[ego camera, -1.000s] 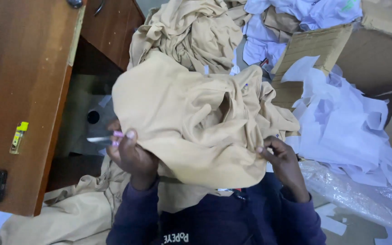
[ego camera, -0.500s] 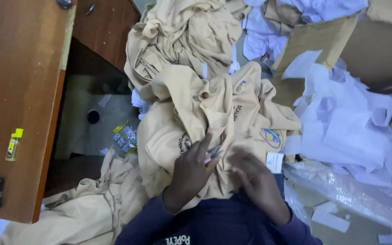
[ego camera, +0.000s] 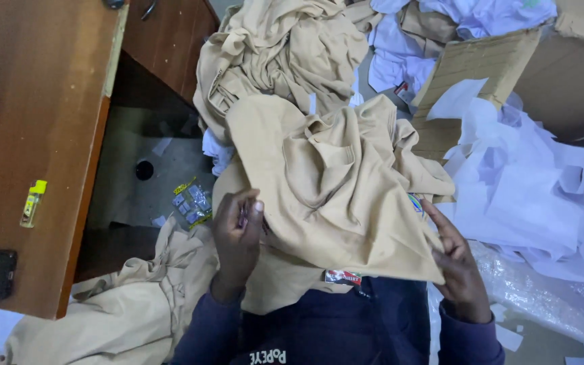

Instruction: A person is meticulously inspecting a tan sweatshirt, checking the printed text and a small logo tag for quality control.

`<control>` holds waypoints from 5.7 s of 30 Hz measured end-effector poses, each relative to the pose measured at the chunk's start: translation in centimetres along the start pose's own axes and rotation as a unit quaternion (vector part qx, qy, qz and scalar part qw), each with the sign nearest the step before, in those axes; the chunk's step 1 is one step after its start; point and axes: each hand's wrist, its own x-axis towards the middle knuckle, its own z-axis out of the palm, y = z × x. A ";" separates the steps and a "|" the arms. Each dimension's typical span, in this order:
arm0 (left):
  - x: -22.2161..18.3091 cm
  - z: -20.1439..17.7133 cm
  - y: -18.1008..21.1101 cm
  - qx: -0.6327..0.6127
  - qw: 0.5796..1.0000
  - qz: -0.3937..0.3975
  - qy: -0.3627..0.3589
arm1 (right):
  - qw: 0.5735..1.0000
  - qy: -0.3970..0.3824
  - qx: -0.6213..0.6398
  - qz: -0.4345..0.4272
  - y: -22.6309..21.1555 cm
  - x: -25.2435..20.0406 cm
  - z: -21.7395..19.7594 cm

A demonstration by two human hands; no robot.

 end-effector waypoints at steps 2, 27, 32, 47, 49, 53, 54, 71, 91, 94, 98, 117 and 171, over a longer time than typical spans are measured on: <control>2.1 0.4 -1.1 -0.005 1.000 -0.021 0.000 | 0.972 -0.043 -0.209 0.102 -1.8 0.4 3.0; -5.7 8.2 -0.5 -0.079 0.772 0.301 -0.554 | 0.925 -0.027 -0.352 0.137 4.0 5.4 3.8; 0.0 2.9 -6.3 -0.208 0.978 0.015 -0.021 | 0.928 -0.002 -0.323 0.183 1.8 4.9 3.8; -2.5 2.8 -0.4 -0.091 0.983 -0.082 -0.135 | 0.643 0.174 -0.712 -0.224 -3.4 11.1 4.4; -3.5 3.4 -0.6 -0.126 0.974 -0.128 -0.135 | 0.580 0.175 -0.764 -0.220 -2.9 9.5 7.2; -5.2 4.2 -0.7 -0.145 0.985 -0.080 -0.054 | 0.810 0.054 -0.577 -0.090 -1.4 6.7 10.7; -5.1 4.5 -0.3 -0.140 0.988 -0.020 -0.066 | 0.901 -0.062 -0.429 0.009 -1.1 6.9 11.1; -5.7 1.5 0.3 -0.064 0.983 0.033 -0.171 | 0.968 0.178 -0.177 0.012 6.2 5.0 15.4; -8.9 3.6 -2.0 0.056 0.969 0.208 -0.124 | 0.944 0.155 -0.288 -0.049 6.7 4.4 15.2; -8.8 3.7 -1.8 0.037 0.969 0.207 -0.133 | 0.961 0.212 -0.176 -0.015 6.8 4.3 15.5; -8.8 3.7 -2.7 0.054 0.948 0.258 -0.177 | 0.956 0.173 -0.232 -0.053 6.5 4.4 15.3; -7.8 3.1 -1.6 0.057 0.959 0.249 -0.124 | 0.971 0.200 -0.128 -0.023 6.0 4.2 16.4; -6.5 1.4 -6.4 -0.091 0.945 -0.079 -0.304 | 0.852 0.310 -0.395 -0.147 0.0 5.0 14.9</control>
